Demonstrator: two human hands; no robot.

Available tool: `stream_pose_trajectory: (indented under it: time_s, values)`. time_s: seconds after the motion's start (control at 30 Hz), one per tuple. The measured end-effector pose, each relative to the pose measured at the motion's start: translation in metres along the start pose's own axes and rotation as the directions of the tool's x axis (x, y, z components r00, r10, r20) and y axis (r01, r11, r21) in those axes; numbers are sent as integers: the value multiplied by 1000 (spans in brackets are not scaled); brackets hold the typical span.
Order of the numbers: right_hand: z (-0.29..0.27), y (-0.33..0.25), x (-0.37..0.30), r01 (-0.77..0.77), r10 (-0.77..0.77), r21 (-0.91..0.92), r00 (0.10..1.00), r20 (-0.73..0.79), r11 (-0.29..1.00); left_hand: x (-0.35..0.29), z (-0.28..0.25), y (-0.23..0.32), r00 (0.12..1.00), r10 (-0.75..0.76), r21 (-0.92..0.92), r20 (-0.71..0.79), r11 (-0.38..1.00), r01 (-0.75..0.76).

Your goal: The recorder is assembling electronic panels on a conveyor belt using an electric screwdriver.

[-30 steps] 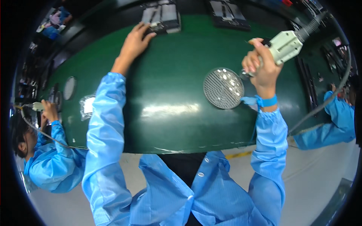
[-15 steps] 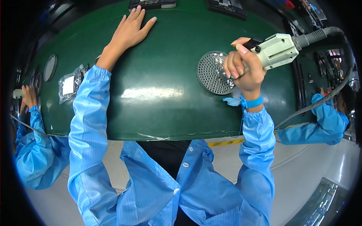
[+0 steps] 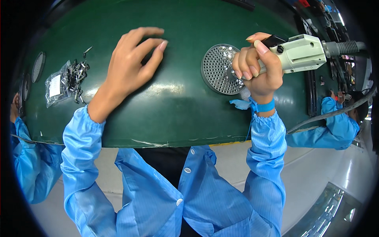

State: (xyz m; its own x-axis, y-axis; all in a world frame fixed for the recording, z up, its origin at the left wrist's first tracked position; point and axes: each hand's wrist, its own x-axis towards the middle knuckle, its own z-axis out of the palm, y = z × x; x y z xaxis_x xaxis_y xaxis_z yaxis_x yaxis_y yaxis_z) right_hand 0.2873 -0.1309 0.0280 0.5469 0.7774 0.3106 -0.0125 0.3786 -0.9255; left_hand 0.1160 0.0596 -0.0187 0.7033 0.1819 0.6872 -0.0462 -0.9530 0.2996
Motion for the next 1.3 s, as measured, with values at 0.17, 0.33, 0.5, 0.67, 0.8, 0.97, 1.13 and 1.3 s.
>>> stream_pose_trajectory:
  time_s: [0.17,0.33,0.5,0.67,0.8,0.97,1.13,1.3]
  values:
    - [-1,6,2,10,-10,9,999,44,1000,-9,-10,-3,1000,-25,-14,5,1000,25]
    - [-2,10,1,-6,6,8,999,38,1000,-12,-6,-7,997,-63,-37,42,997,64]
    - [-5,9,1,-1,0,24,998,62,1000,-13,-3,-7,995,-103,-105,-1,989,102]
    - [-5,9,1,7,-10,33,996,87,999,-11,-3,-8,993,-121,-137,2,983,120]
    - [-3,9,0,-6,4,32,997,75,999,-12,-4,-6,991,-130,-144,11,981,131]
    - [4,6,2,-15,16,-23,998,54,1000,-13,-4,-6,993,-118,-143,-3,983,117]
    - [7,7,2,-9,7,81,1000,19,997,-13,-5,-6,993,-118,-141,-10,983,116]
    - [9,1,6,6,-6,58,1000,-3,998,-6,-8,-8,991,-127,-169,-41,979,119]
